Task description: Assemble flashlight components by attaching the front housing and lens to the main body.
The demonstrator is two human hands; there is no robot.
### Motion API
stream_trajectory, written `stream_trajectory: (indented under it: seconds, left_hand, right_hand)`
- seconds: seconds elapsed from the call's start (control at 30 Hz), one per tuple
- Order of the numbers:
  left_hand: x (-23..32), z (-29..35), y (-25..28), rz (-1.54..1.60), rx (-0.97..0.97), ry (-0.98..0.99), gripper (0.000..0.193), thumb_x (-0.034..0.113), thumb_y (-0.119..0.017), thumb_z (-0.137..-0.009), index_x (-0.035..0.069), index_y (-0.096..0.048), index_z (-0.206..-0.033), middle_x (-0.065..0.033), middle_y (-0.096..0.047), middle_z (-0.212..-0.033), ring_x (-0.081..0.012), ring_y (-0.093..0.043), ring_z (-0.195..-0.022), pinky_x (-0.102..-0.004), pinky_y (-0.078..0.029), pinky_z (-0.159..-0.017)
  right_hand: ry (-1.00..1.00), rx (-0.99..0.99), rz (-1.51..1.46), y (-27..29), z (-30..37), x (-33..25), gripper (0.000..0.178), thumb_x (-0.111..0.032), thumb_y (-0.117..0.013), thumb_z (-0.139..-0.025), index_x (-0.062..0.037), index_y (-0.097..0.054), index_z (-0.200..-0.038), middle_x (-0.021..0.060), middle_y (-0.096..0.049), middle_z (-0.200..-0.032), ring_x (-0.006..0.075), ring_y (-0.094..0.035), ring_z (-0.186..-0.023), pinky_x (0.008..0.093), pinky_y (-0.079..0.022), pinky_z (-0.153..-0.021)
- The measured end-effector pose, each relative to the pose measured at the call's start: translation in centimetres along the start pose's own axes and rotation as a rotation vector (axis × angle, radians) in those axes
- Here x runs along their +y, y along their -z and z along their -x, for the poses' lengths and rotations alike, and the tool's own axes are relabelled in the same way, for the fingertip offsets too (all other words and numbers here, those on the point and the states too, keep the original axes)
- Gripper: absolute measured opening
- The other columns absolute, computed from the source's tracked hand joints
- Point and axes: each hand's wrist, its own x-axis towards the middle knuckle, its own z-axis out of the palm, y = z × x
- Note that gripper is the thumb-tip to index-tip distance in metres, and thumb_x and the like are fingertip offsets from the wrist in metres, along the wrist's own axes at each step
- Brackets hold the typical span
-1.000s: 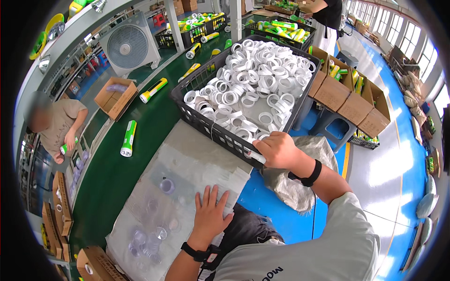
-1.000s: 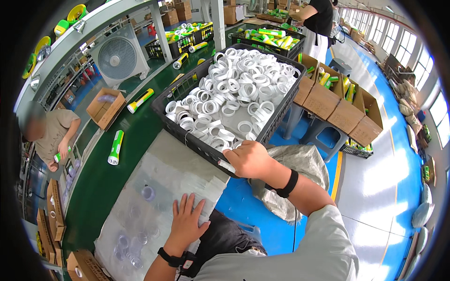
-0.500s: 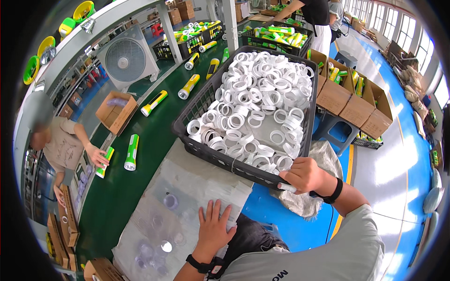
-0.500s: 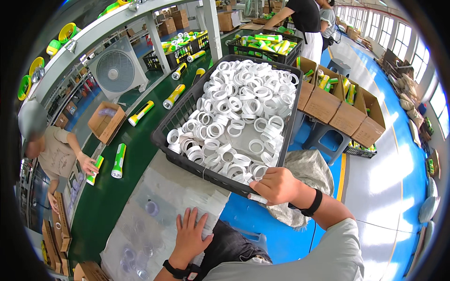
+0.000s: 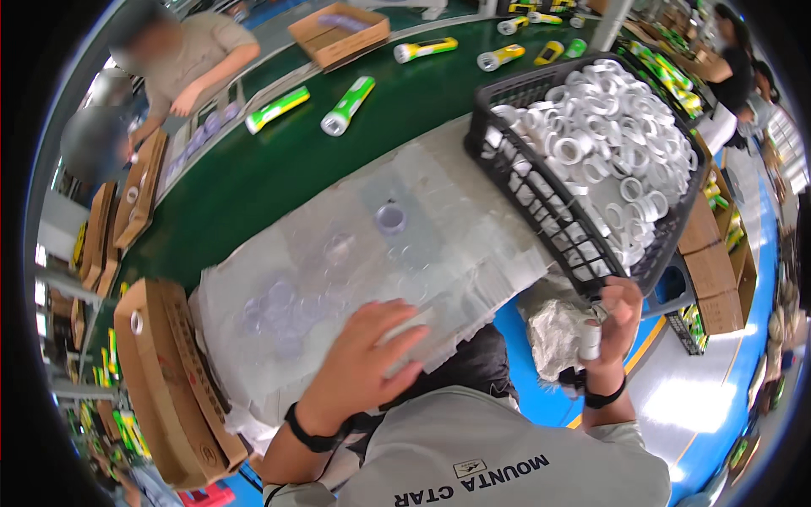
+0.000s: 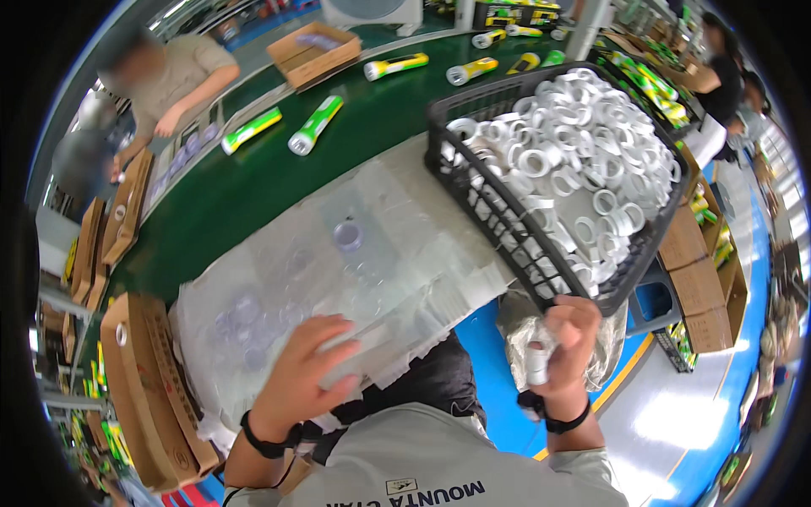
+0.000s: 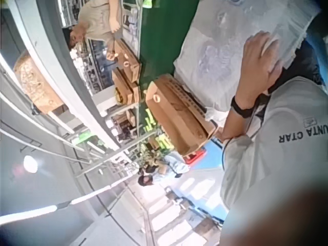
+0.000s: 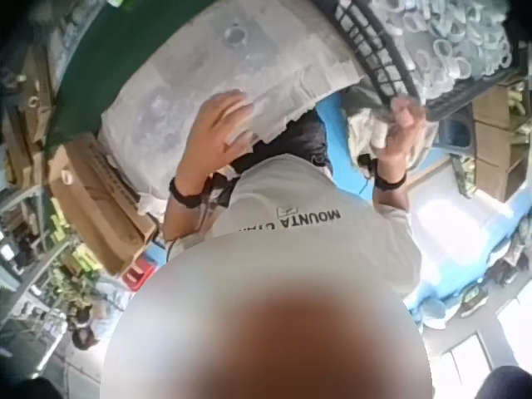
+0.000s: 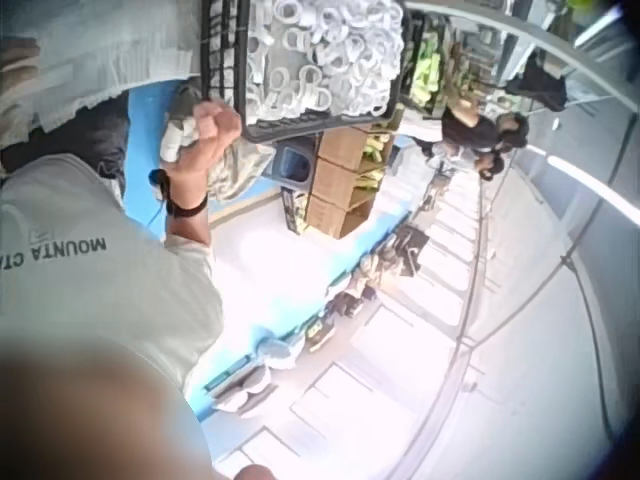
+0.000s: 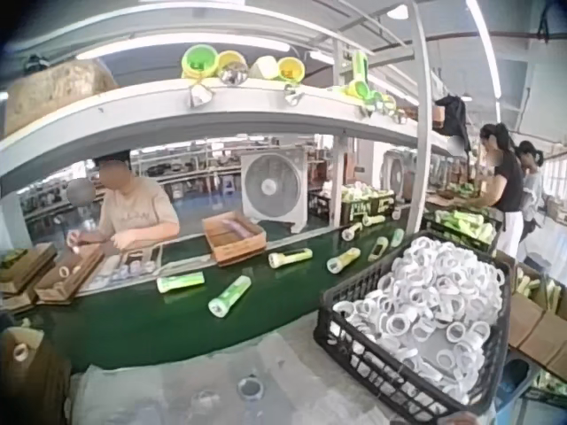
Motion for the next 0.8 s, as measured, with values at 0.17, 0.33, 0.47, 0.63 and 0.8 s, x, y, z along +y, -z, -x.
stream_trajectory:
  seconds: [0.17, 0.33, 0.47, 0.63, 0.8]
  left_hand:
    - [-3.7, 13.1, 5.8, -0.319, 0.507, 0.577, 0.048, 0.002, -0.064, -0.073, 0.003, -0.052, -0.119, -0.0201, -0.048, -0.124, -0.0378, -0.047, -0.116, -0.0432, -0.039, -0.097]
    - [-5.0, 17.2, 6.5, -0.362, 0.387, 0.823, 0.065, 0.006, -0.069, -0.072, 0.008, -0.042, -0.131, -0.0203, -0.031, -0.138, -0.0393, -0.035, -0.127, -0.0454, -0.034, -0.103]
    - [-5.4, 16.9, 6.1, -0.408, 0.319, 0.990, 0.070, 0.006, -0.072, -0.069, 0.009, -0.042, -0.132, -0.0199, -0.024, -0.142, -0.0410, -0.033, -0.128, -0.0465, -0.037, -0.102]
    - [-1.4, 18.9, 8.5, -0.525, 0.488, 0.773, 0.056, -0.002, -0.066, -0.069, 0.006, -0.051, -0.122, -0.0205, -0.034, -0.138, -0.0397, -0.037, -0.126, -0.0466, -0.035, -0.103]
    - [4.8, 26.1, 12.7, -1.029, 0.850, 0.915, 0.035, 0.006, -0.063, -0.075, 0.002, -0.057, -0.109, -0.0202, -0.050, -0.121, -0.0381, -0.050, -0.109, -0.0463, -0.039, -0.095]
  right_hand:
    - [-0.033, -0.480, -0.247, -10.4, -5.5, -5.4, 0.052, -0.015, -0.070, -0.073, -0.0071, -0.050, -0.120, 0.0179, -0.048, -0.121, 0.0380, -0.048, -0.111, 0.0444, -0.040, -0.093]
    - [0.235, -0.707, -0.083, -18.7, -11.4, -6.0, 0.061, -0.017, -0.071, -0.071, -0.0138, -0.047, -0.127, 0.0166, -0.045, -0.128, 0.0361, -0.045, -0.117, 0.0461, -0.042, -0.092]
    - [0.202, -0.916, 0.026, -24.1, -13.4, -5.1, 0.062, -0.017, -0.070, -0.070, -0.0139, -0.048, -0.127, 0.0150, -0.044, -0.129, 0.0346, -0.045, -0.116, 0.0467, -0.043, -0.090]
    - [0.257, -0.982, -0.196, -25.2, -12.4, -0.6, 0.046, -0.007, -0.064, -0.073, -0.0084, -0.054, -0.118, 0.0131, -0.052, -0.118, 0.0357, -0.048, -0.109, 0.0445, -0.042, -0.091]
    - [0.132, -0.973, -0.304, -24.3, -13.0, -0.9, 0.047, -0.006, -0.066, -0.074, -0.0065, -0.053, -0.119, 0.0144, -0.052, -0.116, 0.0379, -0.048, -0.107, 0.0436, -0.041, -0.093]
